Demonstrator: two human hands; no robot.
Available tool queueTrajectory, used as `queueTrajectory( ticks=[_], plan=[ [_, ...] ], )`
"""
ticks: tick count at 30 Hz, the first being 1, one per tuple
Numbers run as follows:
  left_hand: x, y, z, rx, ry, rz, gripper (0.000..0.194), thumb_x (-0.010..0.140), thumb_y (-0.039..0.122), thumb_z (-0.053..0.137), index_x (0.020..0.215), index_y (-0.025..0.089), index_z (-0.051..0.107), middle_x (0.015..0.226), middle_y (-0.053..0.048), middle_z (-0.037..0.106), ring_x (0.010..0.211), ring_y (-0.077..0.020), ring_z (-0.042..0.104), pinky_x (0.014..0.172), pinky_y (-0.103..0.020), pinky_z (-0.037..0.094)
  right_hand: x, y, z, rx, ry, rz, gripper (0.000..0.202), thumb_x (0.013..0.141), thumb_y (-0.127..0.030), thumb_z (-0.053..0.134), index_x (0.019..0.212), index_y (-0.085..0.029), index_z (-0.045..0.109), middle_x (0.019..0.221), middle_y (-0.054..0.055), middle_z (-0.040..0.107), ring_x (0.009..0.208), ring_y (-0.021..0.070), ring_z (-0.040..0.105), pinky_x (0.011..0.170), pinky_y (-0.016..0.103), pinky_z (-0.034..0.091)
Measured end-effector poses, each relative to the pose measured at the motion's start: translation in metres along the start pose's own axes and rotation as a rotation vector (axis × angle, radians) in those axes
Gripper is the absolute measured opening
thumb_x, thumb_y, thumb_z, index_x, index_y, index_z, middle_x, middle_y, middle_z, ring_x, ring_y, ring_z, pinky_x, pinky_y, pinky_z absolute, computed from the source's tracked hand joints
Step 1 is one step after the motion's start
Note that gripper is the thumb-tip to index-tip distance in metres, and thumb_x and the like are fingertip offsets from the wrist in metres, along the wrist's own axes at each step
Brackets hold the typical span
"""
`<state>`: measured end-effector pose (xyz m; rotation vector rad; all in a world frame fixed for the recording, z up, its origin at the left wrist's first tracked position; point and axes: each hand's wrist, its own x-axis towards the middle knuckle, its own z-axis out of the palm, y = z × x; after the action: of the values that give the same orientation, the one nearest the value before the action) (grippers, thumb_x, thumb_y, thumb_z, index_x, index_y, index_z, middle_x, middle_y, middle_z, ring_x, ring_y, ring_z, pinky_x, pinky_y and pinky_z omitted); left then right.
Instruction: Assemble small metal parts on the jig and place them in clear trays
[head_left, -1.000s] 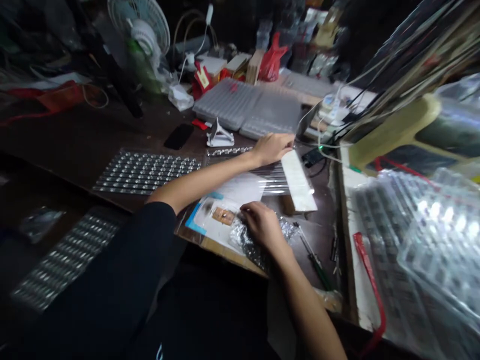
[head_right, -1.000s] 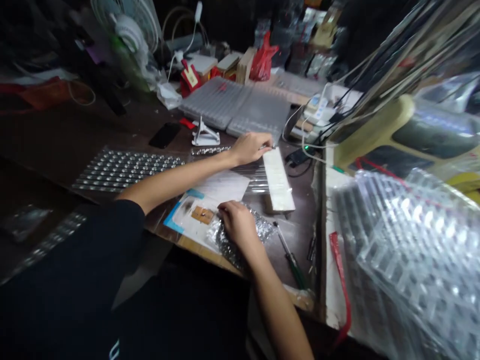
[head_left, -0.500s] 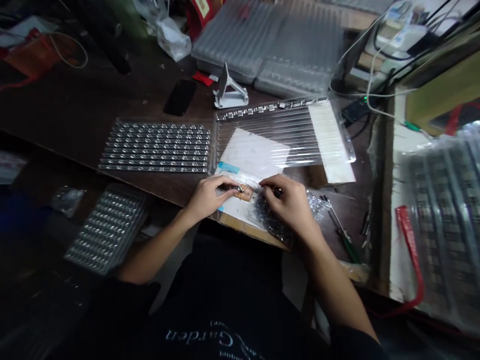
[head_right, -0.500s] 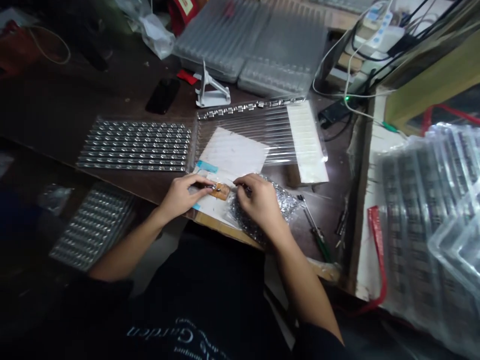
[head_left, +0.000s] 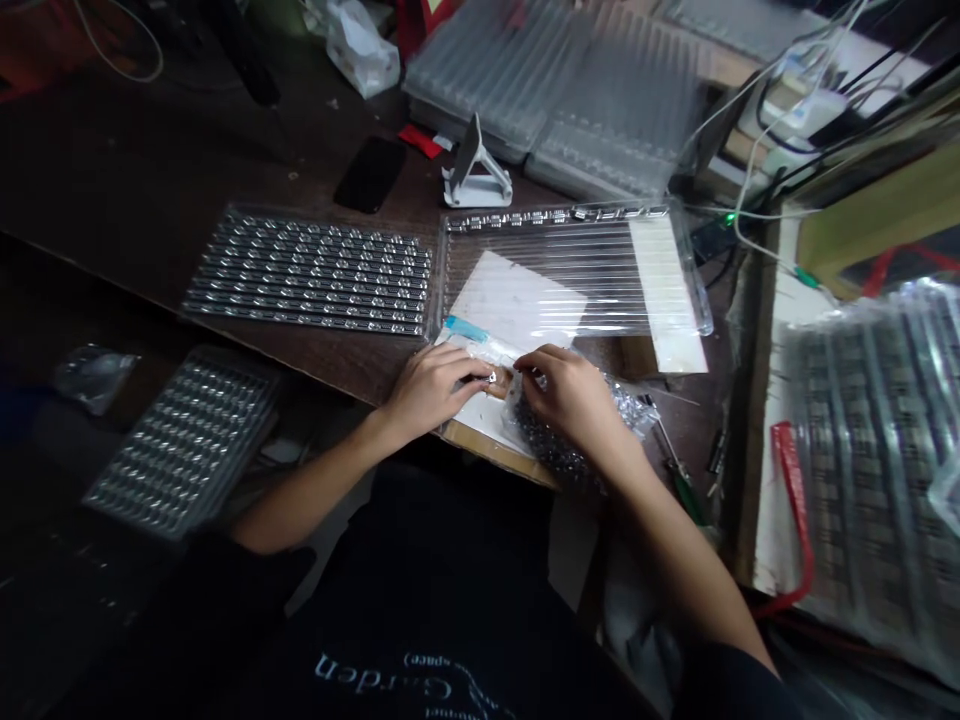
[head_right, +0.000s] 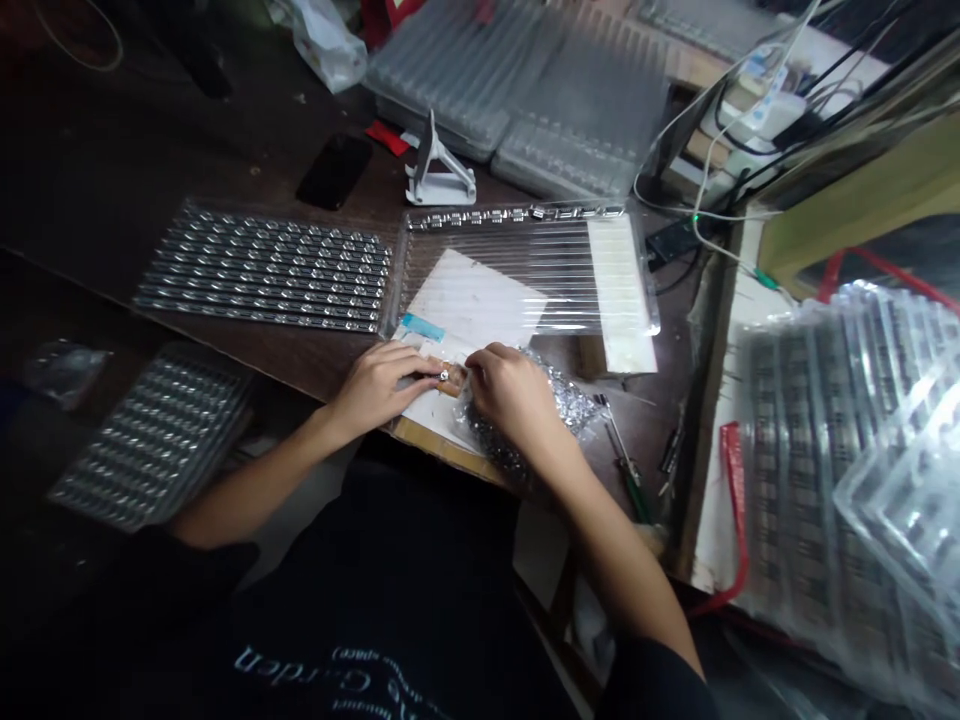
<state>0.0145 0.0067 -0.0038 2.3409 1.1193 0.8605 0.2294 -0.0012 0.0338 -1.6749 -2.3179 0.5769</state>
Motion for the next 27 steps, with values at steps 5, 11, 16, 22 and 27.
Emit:
queueTrajectory(
  ticks=[5,11,16,22,27],
  plan=[
    [-0.002,-0.001,-0.001,-0.044,0.074,-0.032,0.005,0.092,0.021,0.068,0.094,0.019,0.071,0.093,-0.003,0.076,0.090,-0.0195,0.067,0.083,-0.032,0.050,0.004,-0.002,0.015,0.064,0.045,-0.049,0.022,0.093,-0.016,0.054,0.101,-0.017,0.074,0.099,0.009,0.073,0.086,0.0197,0.067,0.077,0.029,0.048],
    [-0.010,-0.001,-0.007,0.071,0.056,-0.156,0.010,0.093,0.025,0.067,0.100,0.020,0.071,0.101,-0.004,0.076,0.095,-0.0219,0.066,0.085,-0.035,0.049,0.000,-0.013,0.027,-0.038,0.029,-0.253,0.023,0.099,-0.019,0.051,0.106,-0.016,0.072,0.099,0.011,0.071,0.087,0.0224,0.063,0.080,0.033,0.048],
    [-0.013,0.000,-0.009,0.102,0.001,-0.150,0.015,0.092,0.025,0.068,0.107,0.021,0.070,0.107,-0.004,0.075,0.099,-0.0225,0.066,0.087,-0.034,0.049,-0.003,-0.015,0.022,-0.092,-0.001,-0.298,0.025,0.102,-0.022,0.048,0.109,-0.016,0.071,0.099,0.011,0.070,0.089,0.0223,0.062,0.079,0.033,0.046],
    [0.004,0.016,0.001,-0.051,0.169,-0.138,0.007,0.089,0.018,0.071,0.097,0.019,0.070,0.098,-0.004,0.075,0.093,-0.0191,0.068,0.086,-0.031,0.051,-0.013,0.011,-0.005,-0.047,-0.029,-0.077,0.019,0.093,-0.029,0.065,0.105,-0.018,0.073,0.100,0.008,0.072,0.085,0.0219,0.065,0.073,0.031,0.046],
    [0.011,0.024,0.017,-0.105,0.116,-0.106,0.007,0.087,0.019,0.073,0.094,0.019,0.071,0.090,-0.003,0.074,0.089,-0.0192,0.066,0.080,-0.031,0.051,-0.016,0.015,-0.010,-0.096,-0.118,-0.040,0.014,0.093,-0.025,0.062,0.094,-0.017,0.073,0.095,0.009,0.071,0.080,0.0204,0.064,0.068,0.030,0.041]
  ],
)
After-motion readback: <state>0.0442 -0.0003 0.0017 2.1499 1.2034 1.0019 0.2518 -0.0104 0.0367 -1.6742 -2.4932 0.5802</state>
